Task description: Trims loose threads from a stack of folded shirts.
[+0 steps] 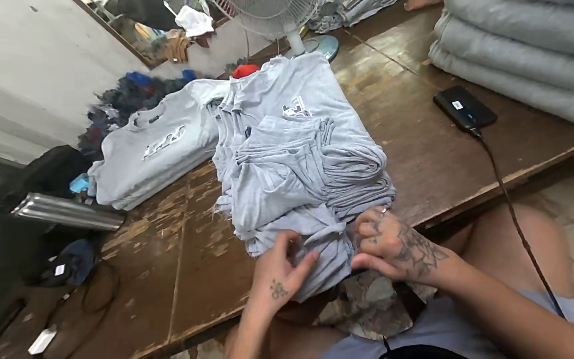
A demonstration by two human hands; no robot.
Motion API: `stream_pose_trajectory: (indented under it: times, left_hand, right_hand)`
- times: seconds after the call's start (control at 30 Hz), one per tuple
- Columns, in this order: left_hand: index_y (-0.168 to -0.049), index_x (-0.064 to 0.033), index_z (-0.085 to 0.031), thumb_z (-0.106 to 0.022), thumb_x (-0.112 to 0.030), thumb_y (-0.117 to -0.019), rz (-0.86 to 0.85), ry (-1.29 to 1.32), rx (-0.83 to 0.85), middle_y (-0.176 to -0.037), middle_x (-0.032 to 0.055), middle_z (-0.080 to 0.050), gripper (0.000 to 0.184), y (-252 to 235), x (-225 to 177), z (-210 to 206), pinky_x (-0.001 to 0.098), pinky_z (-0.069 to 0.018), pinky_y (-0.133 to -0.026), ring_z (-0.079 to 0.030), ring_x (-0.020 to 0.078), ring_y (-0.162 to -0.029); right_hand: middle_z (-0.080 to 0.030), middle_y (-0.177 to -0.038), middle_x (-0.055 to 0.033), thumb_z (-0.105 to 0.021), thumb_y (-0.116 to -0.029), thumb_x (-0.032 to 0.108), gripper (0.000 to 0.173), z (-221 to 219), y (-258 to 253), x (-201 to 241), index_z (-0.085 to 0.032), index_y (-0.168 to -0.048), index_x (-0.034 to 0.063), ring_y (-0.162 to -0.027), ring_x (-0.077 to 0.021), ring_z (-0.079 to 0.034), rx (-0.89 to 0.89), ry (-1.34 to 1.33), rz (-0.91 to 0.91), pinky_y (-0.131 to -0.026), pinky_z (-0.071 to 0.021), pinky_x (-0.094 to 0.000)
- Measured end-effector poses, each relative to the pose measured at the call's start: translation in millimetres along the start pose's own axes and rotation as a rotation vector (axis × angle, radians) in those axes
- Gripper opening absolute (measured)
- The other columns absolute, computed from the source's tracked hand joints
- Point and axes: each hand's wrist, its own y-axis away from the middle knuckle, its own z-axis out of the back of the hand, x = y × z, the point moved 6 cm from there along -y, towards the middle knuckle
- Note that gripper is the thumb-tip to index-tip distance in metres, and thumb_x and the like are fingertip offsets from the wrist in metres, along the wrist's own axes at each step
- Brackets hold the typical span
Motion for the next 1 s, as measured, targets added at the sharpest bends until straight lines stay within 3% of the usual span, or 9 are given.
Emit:
stream_pose_trajectory:
  times: [0.07, 0.13, 0.23, 0.33, 0.4, 0.53, 0.67, 0.8, 1.0]
  left_hand:
    - [-0.109, 0.003, -0.068, -0.067, -0.021, -0.0951, 0.058, 0.014, 0.156, -0.088, 0.0162, -0.071, 0.028, -5, 14, 11, 0.0561, -0.0566, -0.075, -0.07, 0.0309, -0.081]
    - [-0.101, 0.0107, -0.065, -0.058, -0.006, -0.098, 0.101, 0.173, -0.394, -0.085, 0.0121, -0.069, 0.019, 4, 20, 78, 0.0383, -0.0579, -0.075, -0.068, 0.0185, -0.077]
    - [-0.101, -0.0109, -0.047, -0.043, -0.01, -0.1064, -0.036, 0.582, -1.218, -0.062, -0.0094, -0.051, 0.007, 32, 20, 150, 0.0193, -0.0488, -0.047, -0.053, 0.0032, -0.049]
    - [-0.107, -0.0234, -0.06, -0.06, -0.03, -0.1034, -0.262, 0.448, -0.827, -0.081, -0.0169, -0.065, 0.007, 15, -25, 118, 0.0149, -0.0512, -0.058, -0.059, -0.0047, -0.065]
    - [-0.105, -0.0063, -0.069, -0.059, -0.028, -0.1029, -0.29, 0.299, -0.456, -0.079, -0.006, -0.064, 0.024, -4, -36, 71, 0.0116, -0.0464, -0.059, -0.055, -0.0059, -0.066]
    - [-0.108, 0.0004, -0.07, -0.061, -0.029, -0.0979, -0.206, 0.239, -0.026, -0.069, 0.004, -0.061, 0.032, -5, 11, -9, 0.0248, -0.0455, -0.052, -0.052, 0.007, -0.055]
    - [-0.1, -0.0023, -0.072, -0.068, -0.029, -0.0927, -0.177, 0.305, -0.03, -0.066, -0.0003, -0.058, 0.028, 8, 32, -27, 0.0204, -0.0425, -0.052, -0.049, 0.0035, -0.054]
    - [-0.102, -0.0045, -0.071, -0.074, -0.024, -0.0865, -0.187, 0.106, 0.071, -0.075, 0.0066, -0.069, 0.025, 14, 16, -25, 0.0445, -0.0558, -0.058, -0.067, 0.021, -0.063]
    - [-0.097, -0.0024, -0.069, -0.061, -0.017, -0.0944, -0.189, 0.219, -0.001, -0.075, 0.0052, -0.065, 0.017, 17, 24, -26, 0.0308, -0.0526, -0.06, -0.062, 0.0125, -0.064]
  right_hand:
    - [-0.071, -0.09, -0.0126, -0.056, -0.1006, 0.028, 0.033, -4, -10, 19, -0.07, -0.079, 0.0074, -0.101, -0.0347, -0.069, 0.047, -0.042, 0.09, -0.091, -0.0552, -0.0469]
    - [-0.071, -0.095, -0.0143, -0.06, -0.0922, 0.012, 0.013, -17, -21, 33, -0.071, -0.088, 0.0064, -0.1, -0.035, -0.069, 0.128, -0.092, 0.193, -0.088, -0.057, -0.0467]
    - [-0.071, -0.113, -0.0189, -0.067, -0.0924, 0.019, 0.015, -47, -47, 35, -0.071, -0.095, 0.005, -0.12, -0.0411, -0.064, 0.3, 0.002, 0.238, -0.101, -0.0517, -0.0561]
    - [-0.061, -0.141, -0.0205, -0.062, -0.1001, 0.028, 0.031, -76, -101, -5, -0.073, -0.123, 0.0095, -0.14, -0.043, -0.049, 0.354, 0.187, 0.131, -0.116, -0.0324, -0.0662]
    - [-0.047, -0.155, -0.0239, -0.059, -0.1012, 0.043, 0.045, -90, -142, -40, -0.064, -0.141, 0.0216, -0.148, -0.05, -0.034, 0.381, 0.271, -0.012, -0.116, -0.0204, -0.075]
    - [-0.038, -0.159, -0.0295, -0.041, -0.1007, 0.067, 0.065, -109, -183, -76, -0.046, -0.156, 0.0325, -0.141, -0.0562, -0.038, 0.52, 0.3, -0.277, -0.109, -0.0268, -0.0778]
    - [-0.062, -0.128, -0.025, -0.048, -0.1019, 0.058, 0.057, -109, -179, -71, -0.059, -0.145, 0.0239, -0.117, -0.0442, -0.06, 0.359, 0.324, -0.163, -0.095, -0.0477, -0.0614]
    - [-0.071, -0.098, -0.0197, -0.053, -0.1031, 0.047, 0.049, -88, -197, -67, -0.066, -0.128, 0.0067, -0.091, -0.0394, -0.07, 0.409, 0.368, -0.059, -0.075, -0.0545, -0.0576]
    - [-0.07, -0.115, -0.0214, -0.056, -0.0997, 0.053, 0.053, -41, -270, -87, -0.067, -0.13, 0.0107, -0.11, -0.0422, -0.066, 0.264, 0.508, -0.128, -0.09, -0.0503, -0.0618]
